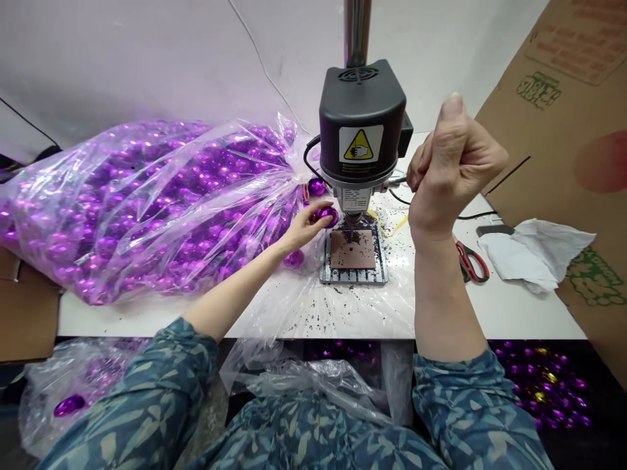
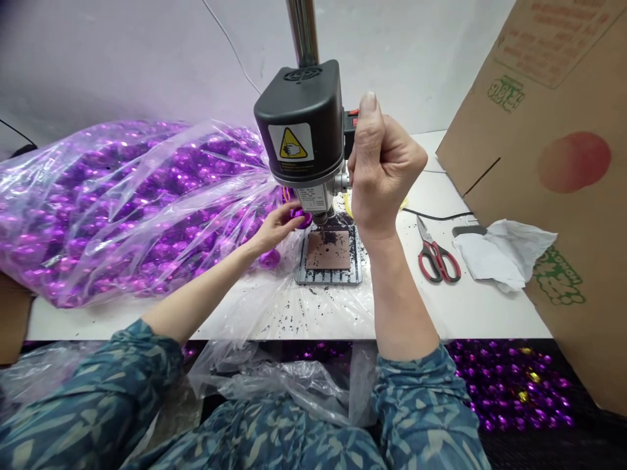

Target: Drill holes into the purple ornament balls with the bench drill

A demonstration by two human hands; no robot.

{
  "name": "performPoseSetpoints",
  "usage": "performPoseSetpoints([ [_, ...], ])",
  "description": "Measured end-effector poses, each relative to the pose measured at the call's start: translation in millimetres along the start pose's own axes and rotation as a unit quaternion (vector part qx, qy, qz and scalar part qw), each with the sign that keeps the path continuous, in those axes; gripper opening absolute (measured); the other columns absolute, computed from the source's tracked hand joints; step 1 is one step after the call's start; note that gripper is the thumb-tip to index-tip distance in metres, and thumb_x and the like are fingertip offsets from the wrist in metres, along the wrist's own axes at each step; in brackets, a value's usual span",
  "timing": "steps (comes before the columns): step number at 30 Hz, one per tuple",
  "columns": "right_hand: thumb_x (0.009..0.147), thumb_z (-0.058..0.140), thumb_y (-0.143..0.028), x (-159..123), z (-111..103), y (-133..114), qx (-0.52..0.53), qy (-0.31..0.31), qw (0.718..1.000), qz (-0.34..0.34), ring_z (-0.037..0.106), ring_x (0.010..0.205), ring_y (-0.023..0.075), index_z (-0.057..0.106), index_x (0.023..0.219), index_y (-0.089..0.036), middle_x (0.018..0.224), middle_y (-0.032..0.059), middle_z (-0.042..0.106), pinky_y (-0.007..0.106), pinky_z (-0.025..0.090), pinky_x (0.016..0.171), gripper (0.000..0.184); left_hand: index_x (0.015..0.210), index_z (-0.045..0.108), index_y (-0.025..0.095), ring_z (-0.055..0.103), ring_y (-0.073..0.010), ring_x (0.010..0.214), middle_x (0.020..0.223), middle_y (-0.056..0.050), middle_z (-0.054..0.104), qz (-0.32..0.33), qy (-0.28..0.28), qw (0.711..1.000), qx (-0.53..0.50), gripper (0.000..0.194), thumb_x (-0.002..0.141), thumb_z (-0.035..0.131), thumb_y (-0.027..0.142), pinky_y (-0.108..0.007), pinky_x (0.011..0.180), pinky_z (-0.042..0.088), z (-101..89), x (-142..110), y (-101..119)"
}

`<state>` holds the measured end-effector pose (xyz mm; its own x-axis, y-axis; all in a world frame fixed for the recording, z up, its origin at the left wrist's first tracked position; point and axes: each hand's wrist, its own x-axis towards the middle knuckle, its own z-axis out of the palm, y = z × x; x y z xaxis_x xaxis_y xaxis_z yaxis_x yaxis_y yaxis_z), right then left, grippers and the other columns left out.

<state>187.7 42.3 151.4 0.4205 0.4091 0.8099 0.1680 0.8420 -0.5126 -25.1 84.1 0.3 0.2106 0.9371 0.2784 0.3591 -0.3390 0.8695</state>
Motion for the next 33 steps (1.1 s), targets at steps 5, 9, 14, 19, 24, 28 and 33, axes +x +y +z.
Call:
performPoseSetpoints([
  [5,0.092,0.051,-0.077,0,1,1,0.011,0.006,1.0,-0.006,0.03,0.041,0.0064,0.031,0.052,-0.024,0.044,-0.0052,0.028,0.032,0.03,0.049,0.07,0.118,0.073,0.022,0.077,-0.0271,0.101,0.113,-0.015,0.079,-0.17,-0.007,0.946,-0.276,0.035,0.099,0.068,0.051,-0.047,0.086,0.067,3.6,-35,8],
  [9,0.092,0.047,-0.081,0,0,3,0.008,-0.007,1.0,0.005,0.031,0.043,0.0074,0.03,0.053,-0.024,0.046,-0.0048,0.029,0.034,0.031,0.051,0.07,0.114,0.069,0.023,0.077,-0.0279,0.109,0.119,-0.013,0.079,-0.195,-0.022,0.926,-0.322,0.048,0.085,0.085,0.058,-0.048,0.092,0.067,5.4,-47,6],
  [14,0.089,0.041,-0.086,0,-1,5,-0.007,-0.016,1.0,0.013,0.03,0.043,0.0084,0.027,0.054,-0.026,0.045,-0.0051,0.026,0.035,0.032,0.051,0.071,0.114,0.061,0.021,0.078,-0.0245,0.103,0.112,-0.01,0.079,-0.164,0.002,0.952,-0.258,0.067,0.068,0.099,0.051,-0.044,0.094,0.064,15.9,-53,-4],
  [19,0.091,0.04,-0.084,-1,1,1,-0.004,-0.002,1.0,0.002,0.028,0.04,0.0076,0.029,0.054,-0.026,0.044,-0.0054,0.027,0.034,0.03,0.048,0.07,0.123,0.06,0.021,0.076,-0.0282,0.114,0.123,-0.014,0.077,-0.112,0.011,0.963,-0.247,0.071,0.072,0.095,0.055,-0.046,0.095,0.063,33.8,-47,-13],
  [24,0.088,0.041,-0.086,-3,2,-2,-0.009,0.012,1.0,0.002,0.029,0.039,0.0057,0.029,0.053,-0.025,0.043,-0.0062,0.028,0.032,0.031,0.047,0.071,0.128,0.064,0.021,0.076,-0.0304,0.114,0.12,-0.013,0.079,-0.104,0.004,0.97,-0.219,0.063,0.082,0.087,0.058,-0.045,0.09,0.065,52.0,-40,-21],
  [28,0.089,0.052,-0.075,-4,1,-1,0.027,0.014,0.999,-0.018,0.029,0.038,0.0031,0.032,0.052,-0.023,0.042,-0.0077,0.03,0.03,0.029,0.047,0.067,0.127,0.065,0.02,0.076,-0.0268,0.116,0.122,-0.013,0.078,-0.079,-0.004,0.974,-0.21,0.061,0.082,0.089,0.053,-0.045,0.102,0.062,59.1,-40,-24],
  [33,0.089,0.051,-0.075,-5,1,-2,0.009,0.011,1.0,-0.026,0.03,0.038,0.0039,0.031,0.053,-0.024,0.043,-0.0074,0.031,0.03,0.029,0.046,0.066,0.13,0.066,0.02,0.076,-0.0252,0.11,0.122,-0.012,0.078,-0.051,-0.02,0.989,-0.134,0.059,0.081,0.091,0.043,-0.044,0.1,0.063,60.9,-42,-20],
])
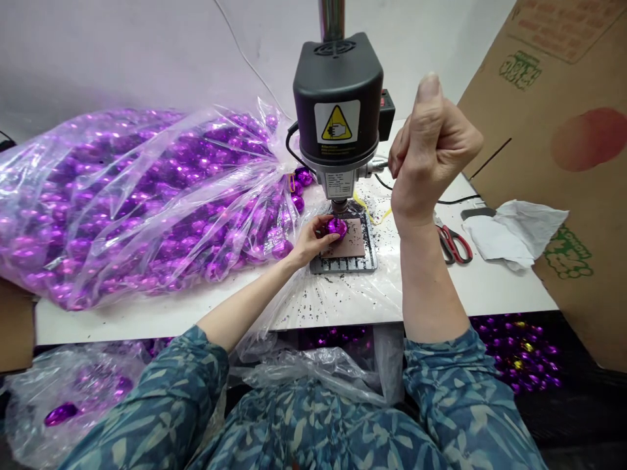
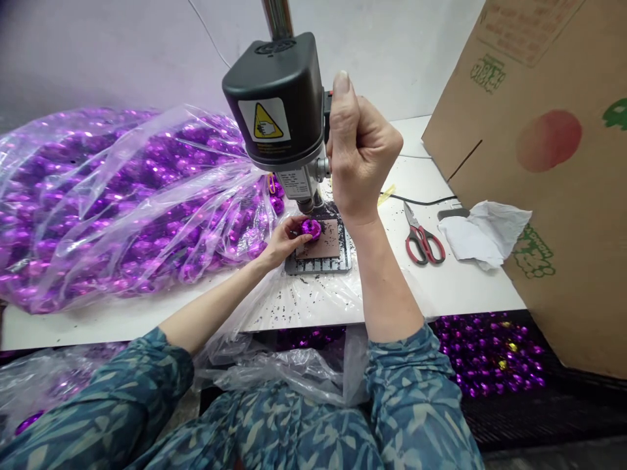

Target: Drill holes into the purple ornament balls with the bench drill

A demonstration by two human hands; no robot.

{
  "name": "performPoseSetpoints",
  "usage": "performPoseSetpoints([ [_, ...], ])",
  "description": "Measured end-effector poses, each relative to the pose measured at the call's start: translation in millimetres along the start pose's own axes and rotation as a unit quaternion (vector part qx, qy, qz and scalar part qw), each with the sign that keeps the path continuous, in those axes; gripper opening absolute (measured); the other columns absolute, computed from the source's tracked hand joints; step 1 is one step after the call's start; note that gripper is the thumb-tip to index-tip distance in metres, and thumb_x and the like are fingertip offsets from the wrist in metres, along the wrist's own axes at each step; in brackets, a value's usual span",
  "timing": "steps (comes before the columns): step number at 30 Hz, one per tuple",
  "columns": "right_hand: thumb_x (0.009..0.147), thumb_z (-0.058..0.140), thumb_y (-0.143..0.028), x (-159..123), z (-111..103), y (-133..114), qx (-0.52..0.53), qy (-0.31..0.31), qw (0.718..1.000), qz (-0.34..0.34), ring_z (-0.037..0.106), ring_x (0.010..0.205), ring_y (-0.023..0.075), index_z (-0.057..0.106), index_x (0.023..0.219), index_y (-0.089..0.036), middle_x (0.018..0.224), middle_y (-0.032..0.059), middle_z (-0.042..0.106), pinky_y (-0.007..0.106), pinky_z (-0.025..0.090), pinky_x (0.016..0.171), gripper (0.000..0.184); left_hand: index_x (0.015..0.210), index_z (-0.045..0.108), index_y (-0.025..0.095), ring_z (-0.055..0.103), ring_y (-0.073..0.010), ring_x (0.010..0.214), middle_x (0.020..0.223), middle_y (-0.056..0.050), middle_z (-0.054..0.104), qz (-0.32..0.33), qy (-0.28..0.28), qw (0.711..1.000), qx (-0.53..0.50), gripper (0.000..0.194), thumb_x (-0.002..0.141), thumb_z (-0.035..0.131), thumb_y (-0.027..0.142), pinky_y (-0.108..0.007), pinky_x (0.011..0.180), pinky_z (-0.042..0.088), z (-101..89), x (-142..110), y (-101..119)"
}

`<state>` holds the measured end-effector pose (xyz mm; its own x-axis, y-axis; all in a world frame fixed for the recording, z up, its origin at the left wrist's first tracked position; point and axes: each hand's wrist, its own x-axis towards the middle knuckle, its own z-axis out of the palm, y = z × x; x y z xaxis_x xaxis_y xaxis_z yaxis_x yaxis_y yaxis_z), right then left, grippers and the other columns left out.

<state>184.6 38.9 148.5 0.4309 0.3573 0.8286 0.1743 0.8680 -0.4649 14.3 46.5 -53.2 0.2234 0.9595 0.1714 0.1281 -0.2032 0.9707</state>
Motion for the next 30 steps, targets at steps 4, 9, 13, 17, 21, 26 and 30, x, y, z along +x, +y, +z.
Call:
performPoseSetpoints([
  [4,0.09,0.049,-0.076,0,0,1,-0.011,0.006,1.0,0.002,0.029,0.038,0.004,0.03,0.053,-0.024,0.043,-0.0076,0.03,0.03,0.03,0.046,0.067,0.132,0.067,0.018,0.076,-0.0247,0.103,0.124,-0.013,0.077,0.024,-0.006,0.996,0.09,0.063,0.078,0.095,0.035,-0.043,0.093,0.065,5.3,-3,4],
  [9,0.086,0.053,-0.077,0,1,0,0.009,0.01,1.0,0.013,0.03,0.037,0.0025,0.03,0.051,-0.022,0.043,-0.0083,0.031,0.027,0.03,0.046,0.069,0.135,0.064,0.017,0.076,-0.0251,0.103,0.125,-0.014,0.076,0.019,-0.003,0.993,0.116,0.064,0.081,0.094,0.03,-0.045,0.094,0.065,13.4,-8,7],
  [13,0.088,0.059,-0.072,-5,-1,0,0.035,0.018,0.999,0.01,0.028,0.037,0.0026,0.03,0.05,-0.022,0.043,-0.0082,0.03,0.028,0.028,0.046,0.069,0.135,0.063,0.017,0.076,-0.0257,0.107,0.129,-0.015,0.075,0.02,-0.004,0.996,0.086,0.062,0.081,0.093,0.028,-0.046,0.097,0.064,16.1,-9,6],
  [17,0.094,0.06,-0.066,-17,-7,2,0.028,0.032,0.999,-0.011,0.025,0.036,0.0048,0.029,0.052,-0.023,0.042,-0.0077,0.028,0.032,0.025,0.043,0.068,0.134,0.062,0.018,0.076,-0.0253,0.108,0.13,-0.014,0.075,0.022,-0.004,0.997,0.072,0.063,0.081,0.093,0.029,-0.044,0.097,0.065,15.6,-9,6],
  [21,0.1,0.059,-0.059,-28,-14,7,0.024,0.033,0.999,-0.022,0.026,0.036,0.0058,0.03,0.053,-0.022,0.041,-0.0073,0.027,0.033,0.021,0.042,0.066,0.134,0.062,0.017,0.076,-0.0257,0.108,0.127,-0.014,0.075,0.013,-0.003,0.997,0.074,0.063,0.081,0.094,0.03,-0.044,0.095,0.065,15.0,-9,7],
  [26,0.101,0.061,-0.053,-37,-19,15,0.052,0.042,0.996,-0.055,0.029,0.034,0.0033,0.027,0.052,-0.021,0.041,-0.0079,0.024,0.028,0.022,0.04,0.068,0.135,0.061,0.018,0.077,-0.0252,0.105,0.125,-0.013,0.076,0.004,-0.005,0.997,0.082,0.063,0.081,0.093,0.027,-0.045,0.095,0.066,16.2,-10,8],
  [30,0.105,0.057,-0.043,-44,-22,20,0.058,0.046,0.992,-0.099,0.03,0.034,0.0033,0.025,0.052,-0.018,0.041,-0.0068,0.025,0.026,0.019,0.04,0.067,0.135,0.061,0.018,0.077,-0.0263,0.106,0.126,-0.014,0.076,0.007,-0.006,0.996,0.087,0.063,0.082,0.093,0.029,-0.047,0.096,0.066,16.0,-10,10],
])
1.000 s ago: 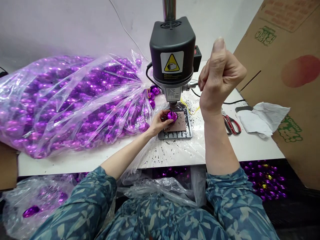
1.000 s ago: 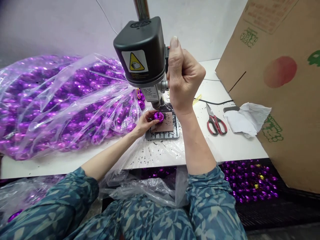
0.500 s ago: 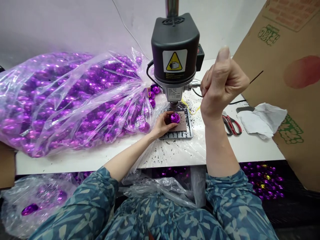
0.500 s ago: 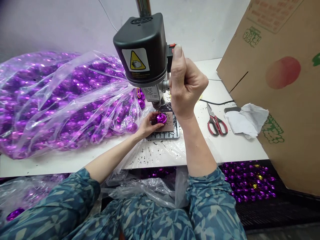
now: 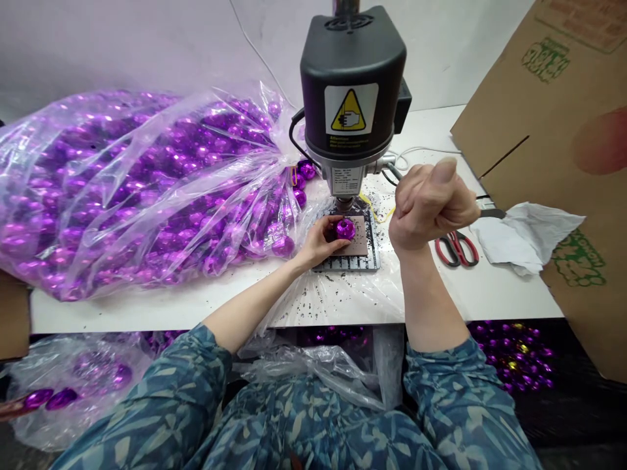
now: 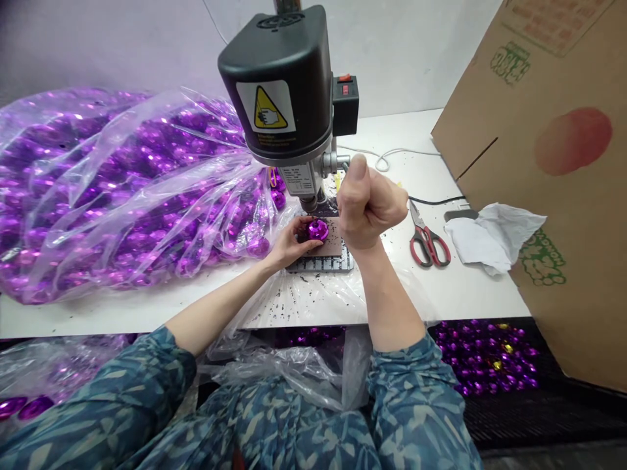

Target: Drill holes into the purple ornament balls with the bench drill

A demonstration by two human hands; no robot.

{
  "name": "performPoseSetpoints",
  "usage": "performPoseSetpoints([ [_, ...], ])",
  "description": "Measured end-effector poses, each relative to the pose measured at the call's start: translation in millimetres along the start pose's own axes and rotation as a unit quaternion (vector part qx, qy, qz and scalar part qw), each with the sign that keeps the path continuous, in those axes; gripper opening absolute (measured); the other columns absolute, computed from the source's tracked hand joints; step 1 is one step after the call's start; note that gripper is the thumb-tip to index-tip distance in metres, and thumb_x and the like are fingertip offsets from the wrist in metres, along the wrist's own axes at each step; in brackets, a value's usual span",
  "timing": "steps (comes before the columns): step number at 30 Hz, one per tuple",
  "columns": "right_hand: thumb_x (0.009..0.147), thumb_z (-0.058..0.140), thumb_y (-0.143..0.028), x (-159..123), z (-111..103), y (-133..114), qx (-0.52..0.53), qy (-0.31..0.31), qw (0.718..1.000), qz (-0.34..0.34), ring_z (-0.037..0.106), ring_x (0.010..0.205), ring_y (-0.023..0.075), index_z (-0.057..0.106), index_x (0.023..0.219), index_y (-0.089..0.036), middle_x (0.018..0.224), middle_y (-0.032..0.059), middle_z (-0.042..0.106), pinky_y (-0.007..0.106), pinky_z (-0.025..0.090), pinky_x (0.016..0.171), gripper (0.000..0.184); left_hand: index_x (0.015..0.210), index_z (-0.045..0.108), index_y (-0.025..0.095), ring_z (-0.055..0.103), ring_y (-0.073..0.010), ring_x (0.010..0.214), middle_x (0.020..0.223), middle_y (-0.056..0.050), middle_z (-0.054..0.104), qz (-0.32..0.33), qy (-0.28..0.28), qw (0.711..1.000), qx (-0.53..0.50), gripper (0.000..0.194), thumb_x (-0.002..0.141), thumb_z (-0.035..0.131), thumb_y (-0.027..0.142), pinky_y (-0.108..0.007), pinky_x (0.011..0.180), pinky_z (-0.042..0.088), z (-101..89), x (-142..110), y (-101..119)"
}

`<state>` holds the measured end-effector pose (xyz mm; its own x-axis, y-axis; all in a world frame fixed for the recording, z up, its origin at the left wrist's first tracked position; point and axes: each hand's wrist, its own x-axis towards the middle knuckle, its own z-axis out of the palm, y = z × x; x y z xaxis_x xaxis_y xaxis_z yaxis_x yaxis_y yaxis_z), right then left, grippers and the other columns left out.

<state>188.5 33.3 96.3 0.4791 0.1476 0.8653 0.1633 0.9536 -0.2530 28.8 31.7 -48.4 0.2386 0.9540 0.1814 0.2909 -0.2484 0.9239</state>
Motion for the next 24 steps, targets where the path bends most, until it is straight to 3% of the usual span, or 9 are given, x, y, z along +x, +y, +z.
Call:
performPoseSetpoints([
  [10,0.105,0.056,-0.032,-18,-11,9,0.012,-0.007,0.998,-0.067,0.027,0.031,0.0039,0.025,0.05,-0.019,0.039,-0.0078,0.026,0.025,0.019,0.035,0.064,0.135,0.06,0.019,0.076,-0.0269,0.109,0.129,-0.014,0.074,0.02,-0.005,1.0,0.004,0.063,0.083,0.092,0.034,-0.047,0.097,0.065,0.3,0,-5],
  [14,0.104,0.058,-0.045,9,6,-5,-0.02,-0.003,1.0,0.014,0.027,0.032,0.0046,0.032,0.05,-0.02,0.04,-0.0078,0.026,0.03,0.019,0.039,0.065,0.134,0.061,0.018,0.075,-0.0256,0.107,0.125,-0.013,0.075,0.003,-0.002,1.0,-0.008,0.062,0.082,0.092,0.03,-0.046,0.097,0.064,1.5,2,-3],
  [16,0.098,0.061,-0.056,30,19,-9,-0.031,-0.022,0.998,0.043,0.031,0.034,0.006,0.038,0.05,-0.022,0.043,-0.0067,0.034,0.033,0.024,0.042,0.063,0.132,0.062,0.018,0.075,-0.0257,0.108,0.123,-0.013,0.075,-0.008,0.002,1.0,-0.016,0.06,0.081,0.092,0.027,-0.046,0.098,0.064,2.0,2,1],
  [19,0.084,0.06,-0.072,53,34,-5,-0.037,-0.041,0.994,0.091,0.027,0.036,0.0088,0.034,0.049,-0.024,0.042,-0.0054,0.03,0.036,0.023,0.044,0.065,0.126,0.064,0.019,0.074,-0.0257,0.107,0.122,-0.013,0.076,-0.022,0.033,0.999,-0.015,0.056,0.078,0.094,0.025,-0.046,0.097,0.064,0.6,-3,9],
  [22,0.081,0.059,-0.078,59,39,5,-0.034,-0.034,0.995,0.087,0.022,0.036,0.009,0.028,0.049,-0.025,0.041,-0.0055,0.024,0.037,0.02,0.044,0.069,0.125,0.066,0.021,0.074,-0.0254,0.106,0.123,-0.012,0.075,-0.008,0.056,0.998,0.0,0.054,0.08,0.094,0.031,-0.047,0.093,0.064,-6.0,-23,22],
  [24,0.081,0.058,-0.079,58,39,8,-0.038,-0.027,0.995,0.087,0.022,0.036,0.0082,0.028,0.05,-0.025,0.042,-0.006,0.023,0.036,0.021,0.044,0.069,0.122,0.071,0.024,0.073,-0.0253,0.107,0.122,-0.01,0.075,0.031,0.017,0.999,0.008,0.047,0.083,0.091,0.039,-0.048,0.094,0.064,-13.0,-49,35],
])
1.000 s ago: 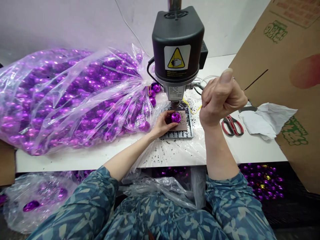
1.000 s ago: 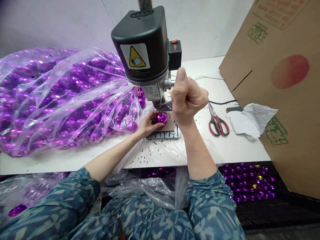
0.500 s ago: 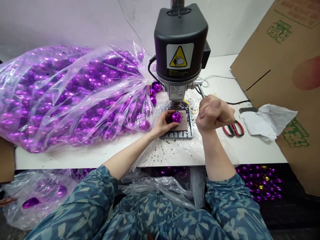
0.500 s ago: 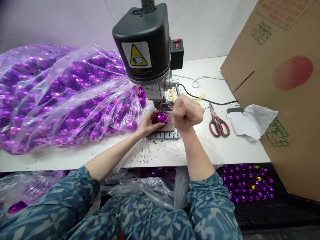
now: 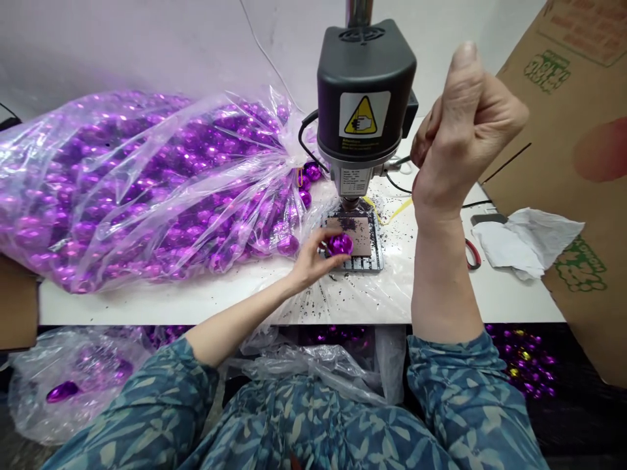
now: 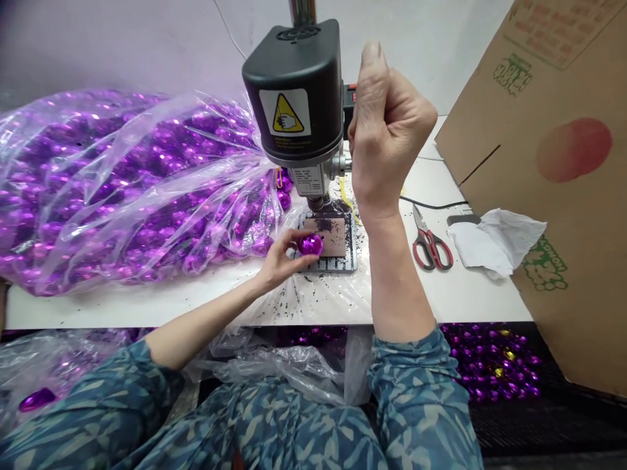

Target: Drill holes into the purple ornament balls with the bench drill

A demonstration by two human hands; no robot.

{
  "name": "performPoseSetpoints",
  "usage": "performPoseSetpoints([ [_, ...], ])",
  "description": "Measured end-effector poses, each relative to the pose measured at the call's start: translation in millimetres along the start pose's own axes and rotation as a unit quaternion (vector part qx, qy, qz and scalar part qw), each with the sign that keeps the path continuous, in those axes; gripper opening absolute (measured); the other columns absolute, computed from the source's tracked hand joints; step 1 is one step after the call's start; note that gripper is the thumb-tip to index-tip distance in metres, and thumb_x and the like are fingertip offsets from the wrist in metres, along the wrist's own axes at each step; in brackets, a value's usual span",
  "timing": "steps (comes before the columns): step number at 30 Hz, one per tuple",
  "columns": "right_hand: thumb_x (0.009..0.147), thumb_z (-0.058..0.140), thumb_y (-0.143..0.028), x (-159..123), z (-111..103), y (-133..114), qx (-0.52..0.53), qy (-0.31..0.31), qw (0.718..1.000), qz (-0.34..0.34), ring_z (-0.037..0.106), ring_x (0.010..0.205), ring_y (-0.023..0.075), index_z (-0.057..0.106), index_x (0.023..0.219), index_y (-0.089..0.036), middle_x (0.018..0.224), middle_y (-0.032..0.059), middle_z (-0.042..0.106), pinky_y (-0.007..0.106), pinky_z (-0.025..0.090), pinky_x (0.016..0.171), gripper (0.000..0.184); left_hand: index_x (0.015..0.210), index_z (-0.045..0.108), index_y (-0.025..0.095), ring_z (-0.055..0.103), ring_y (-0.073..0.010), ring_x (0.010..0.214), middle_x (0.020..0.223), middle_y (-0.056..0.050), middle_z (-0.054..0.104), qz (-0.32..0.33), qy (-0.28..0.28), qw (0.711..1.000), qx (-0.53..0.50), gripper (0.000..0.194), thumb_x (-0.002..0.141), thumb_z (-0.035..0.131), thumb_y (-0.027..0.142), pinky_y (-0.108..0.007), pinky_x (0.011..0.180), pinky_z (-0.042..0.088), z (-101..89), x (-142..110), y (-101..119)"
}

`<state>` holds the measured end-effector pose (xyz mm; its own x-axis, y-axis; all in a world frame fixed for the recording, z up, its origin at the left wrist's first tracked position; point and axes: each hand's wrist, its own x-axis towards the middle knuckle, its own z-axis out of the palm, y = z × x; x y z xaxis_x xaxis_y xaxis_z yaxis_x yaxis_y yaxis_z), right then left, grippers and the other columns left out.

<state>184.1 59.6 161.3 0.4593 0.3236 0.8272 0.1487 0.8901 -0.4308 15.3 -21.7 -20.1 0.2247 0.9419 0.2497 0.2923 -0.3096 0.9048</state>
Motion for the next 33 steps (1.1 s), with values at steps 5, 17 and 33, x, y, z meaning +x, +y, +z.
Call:
performPoseSetpoints([
  [5,0.08,0.062,-0.076,-3,0,-3,0.015,0.007,1.0,0.009,0.025,0.035,0.0066,0.031,0.049,-0.025,0.041,-0.0073,0.026,0.034,0.022,0.043,0.067,0.103,0.084,0.035,0.075,-0.0299,0.104,0.111,-0.006,0.077,0.056,-0.297,0.953,0.023,0.022,0.083,0.09,0.041,-0.046,0.094,0.066,-18.8,-74,38],
  [17,0.08,0.057,-0.084,-2,-2,1,-0.005,0.022,1.0,0.016,0.028,0.036,0.0057,0.03,0.051,-0.026,0.043,-0.009,0.023,0.032,0.028,0.045,0.069,0.12,0.07,0.016,0.06,-0.0378,0.131,0.134,-0.021,0.068,0.0,-0.008,0.948,0.317,0.035,0.089,0.06,0.005,-0.059,0.115,0.047,-52.7,106,-32],
  [33,0.084,0.046,-0.087,-6,-1,-5,-0.03,0.014,0.999,0.021,0.028,0.041,0.008,0.028,0.052,-0.027,0.044,-0.0067,0.024,0.034,0.032,0.05,0.07,0.111,0.071,0.02,0.073,-0.0199,0.081,0.105,-0.013,0.079,-0.202,0.005,0.948,-0.246,0.049,0.096,0.07,0.066,-0.036,0.074,0.062,-52.4,66,-24],
])
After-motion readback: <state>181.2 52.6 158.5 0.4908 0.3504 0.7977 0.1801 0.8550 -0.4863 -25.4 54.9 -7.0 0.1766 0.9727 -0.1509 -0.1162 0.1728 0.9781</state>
